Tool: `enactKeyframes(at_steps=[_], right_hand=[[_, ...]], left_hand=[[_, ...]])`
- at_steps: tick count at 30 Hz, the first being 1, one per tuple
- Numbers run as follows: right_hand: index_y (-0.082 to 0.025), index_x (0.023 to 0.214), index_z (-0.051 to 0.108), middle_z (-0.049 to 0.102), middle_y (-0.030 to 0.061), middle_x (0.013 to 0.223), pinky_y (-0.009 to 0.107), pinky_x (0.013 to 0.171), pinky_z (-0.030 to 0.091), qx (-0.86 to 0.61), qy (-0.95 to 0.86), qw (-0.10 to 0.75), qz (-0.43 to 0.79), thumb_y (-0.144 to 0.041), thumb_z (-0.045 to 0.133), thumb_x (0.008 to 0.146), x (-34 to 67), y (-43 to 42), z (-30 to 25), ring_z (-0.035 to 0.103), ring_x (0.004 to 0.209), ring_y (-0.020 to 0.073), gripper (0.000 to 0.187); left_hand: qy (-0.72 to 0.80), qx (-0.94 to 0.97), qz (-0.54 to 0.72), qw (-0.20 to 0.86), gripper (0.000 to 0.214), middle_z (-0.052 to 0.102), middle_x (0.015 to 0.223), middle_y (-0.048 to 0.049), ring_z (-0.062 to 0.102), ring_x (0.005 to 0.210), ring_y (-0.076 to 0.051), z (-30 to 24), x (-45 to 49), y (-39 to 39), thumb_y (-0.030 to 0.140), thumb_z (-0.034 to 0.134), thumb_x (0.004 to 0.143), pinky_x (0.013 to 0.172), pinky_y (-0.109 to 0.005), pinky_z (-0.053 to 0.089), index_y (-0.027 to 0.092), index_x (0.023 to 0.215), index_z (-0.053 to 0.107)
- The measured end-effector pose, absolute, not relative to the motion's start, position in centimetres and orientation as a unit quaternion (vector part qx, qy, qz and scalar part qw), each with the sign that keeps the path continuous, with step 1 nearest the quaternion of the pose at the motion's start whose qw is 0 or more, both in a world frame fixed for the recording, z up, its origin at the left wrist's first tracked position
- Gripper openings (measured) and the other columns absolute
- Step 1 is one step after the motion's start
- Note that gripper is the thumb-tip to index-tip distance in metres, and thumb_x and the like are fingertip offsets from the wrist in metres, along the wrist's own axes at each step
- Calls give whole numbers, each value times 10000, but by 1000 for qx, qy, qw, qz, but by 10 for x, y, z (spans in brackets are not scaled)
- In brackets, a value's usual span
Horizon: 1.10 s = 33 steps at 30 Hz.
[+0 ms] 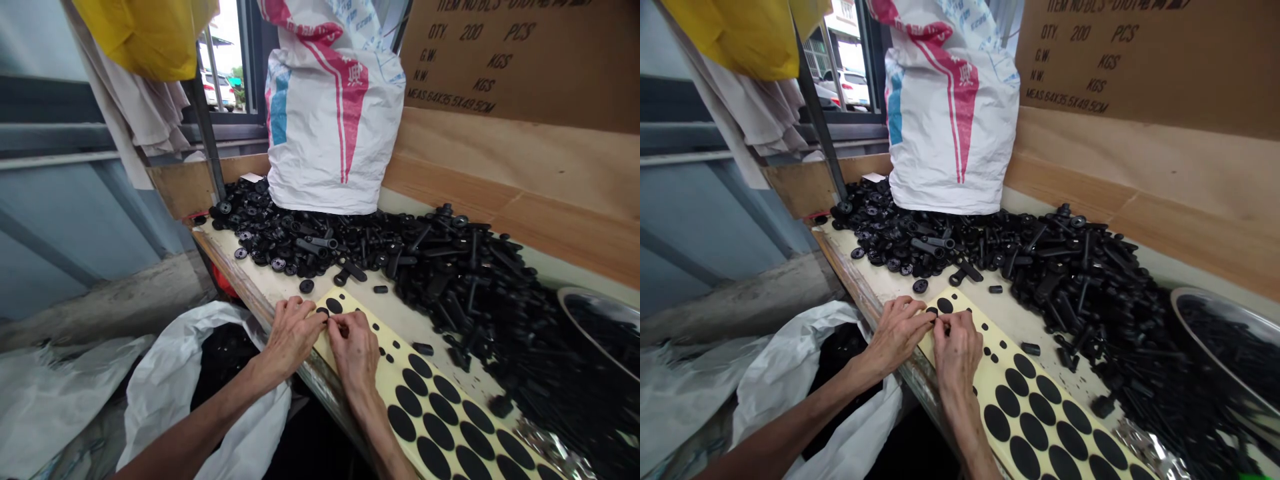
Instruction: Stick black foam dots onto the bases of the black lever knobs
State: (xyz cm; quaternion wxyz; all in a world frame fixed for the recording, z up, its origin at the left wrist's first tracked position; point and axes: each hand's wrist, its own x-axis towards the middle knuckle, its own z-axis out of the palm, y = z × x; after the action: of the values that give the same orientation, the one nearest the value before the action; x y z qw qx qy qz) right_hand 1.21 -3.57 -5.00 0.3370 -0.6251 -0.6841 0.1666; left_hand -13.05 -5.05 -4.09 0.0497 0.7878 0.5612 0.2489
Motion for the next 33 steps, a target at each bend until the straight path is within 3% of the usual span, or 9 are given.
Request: enactKeyframes(at_steps=[8,15,17,20,22,24,29,33], right_hand=[[-244,732,660,610,9,882,289,703,389,-584,-699,329,249,-317,562,782,18,-30,-42,575,796,180,132],[-271,718,682,597,6,901,334,807,401,-509,-718,332,339,-295,608,749,28,-35,-27,560,890,207,83],[-264,722,680,603,5,898,333,827,415,-485,-715,345,366,-312,613,756,31,-36,-22,565,906,204,89],[-238,747,673,621,12,899,305,777,455,-463,-693,376,405,-361,590,803,36,-38,-17,588,873,189,158],[-218,775,682,627,26,888,305,758,473,-467,-667,405,415,-400,579,825,40,-41,-15,603,843,187,214],[-202,823,700,620,44,897,326,785,482,-485,-636,443,406,-438,564,842,45,-47,-14,610,850,195,273],[-220,954,723,546,84,1129,364,923,435,-546,-570,524,318,-461,560,859,61,-75,-12,533,1089,237,306],[-229,1213,621,505,89,1201,337,802,491,-575,-499,579,291,-470,603,829,84,-94,-16,569,951,198,453]], left_hand=[[594,723,309,171,129,636,974,-27,474,1002,-249,-43,-135,-42,181,602,814,860,-400,331,216,938,599],[559,715,345,239,470,599,1135,-45,469,1080,-253,-39,-147,-40,91,606,675,945,-396,343,226,1123,568],[539,716,356,264,404,604,1143,-39,477,1089,-243,-34,-151,-41,90,610,672,968,-376,337,230,1051,618],[520,706,376,300,140,643,1072,-39,506,1069,-234,-24,-154,-42,172,632,731,982,-355,329,217,854,679],[514,691,391,324,72,666,1000,-43,532,1034,-225,-16,-150,-44,253,639,774,975,-342,333,205,774,693],[511,675,404,346,144,675,951,-48,563,972,-213,-9,-140,-47,306,626,802,921,-322,370,190,767,704],[498,535,438,522,203,642,803,-20,555,748,-159,5,-95,-58,360,656,778,683,-251,390,166,792,717],[476,451,446,610,165,622,702,8,494,708,-133,15,-62,-67,330,698,740,672,-236,343,166,740,716]])
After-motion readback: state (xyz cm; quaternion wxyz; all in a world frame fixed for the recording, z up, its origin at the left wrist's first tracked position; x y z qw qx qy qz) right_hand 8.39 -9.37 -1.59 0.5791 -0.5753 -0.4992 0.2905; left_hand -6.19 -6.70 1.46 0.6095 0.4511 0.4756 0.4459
